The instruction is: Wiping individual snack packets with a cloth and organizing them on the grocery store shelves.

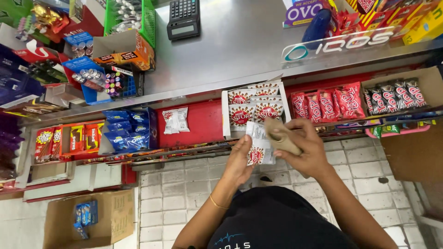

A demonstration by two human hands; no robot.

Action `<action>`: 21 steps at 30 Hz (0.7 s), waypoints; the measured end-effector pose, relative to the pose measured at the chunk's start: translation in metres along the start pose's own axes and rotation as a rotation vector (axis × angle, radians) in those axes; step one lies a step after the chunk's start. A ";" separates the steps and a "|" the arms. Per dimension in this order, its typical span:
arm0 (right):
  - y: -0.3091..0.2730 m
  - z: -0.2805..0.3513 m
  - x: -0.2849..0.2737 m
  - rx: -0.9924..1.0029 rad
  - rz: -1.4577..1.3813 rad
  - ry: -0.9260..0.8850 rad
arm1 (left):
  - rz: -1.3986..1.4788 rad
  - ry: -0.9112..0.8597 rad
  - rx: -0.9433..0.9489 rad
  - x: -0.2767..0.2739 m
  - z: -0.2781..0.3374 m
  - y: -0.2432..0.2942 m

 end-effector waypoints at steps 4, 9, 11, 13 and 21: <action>-0.030 -0.021 0.028 -0.046 0.237 -0.189 | -0.009 -0.036 0.031 0.018 0.012 0.009; 0.015 -0.010 0.010 0.085 0.285 -0.191 | 0.084 -0.007 -0.041 0.016 0.030 0.019; 0.031 0.003 0.002 0.069 0.291 -0.151 | 0.125 -0.009 -0.073 0.000 0.024 0.016; 0.034 0.009 -0.007 0.042 0.302 -0.105 | 0.164 -0.022 -0.095 -0.013 0.016 0.014; 0.038 0.046 -0.011 -0.084 0.101 0.076 | 0.204 -0.410 -0.140 0.072 0.064 0.062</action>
Point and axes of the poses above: each hand's wrist, its own z-axis away from the middle knuckle, its own x-axis out of the palm, y = z × x, the point moved 10 cm from there along -z, towards the middle knuckle, and after that the axes turned 4 degrees about -z, right-handed, at the moved point
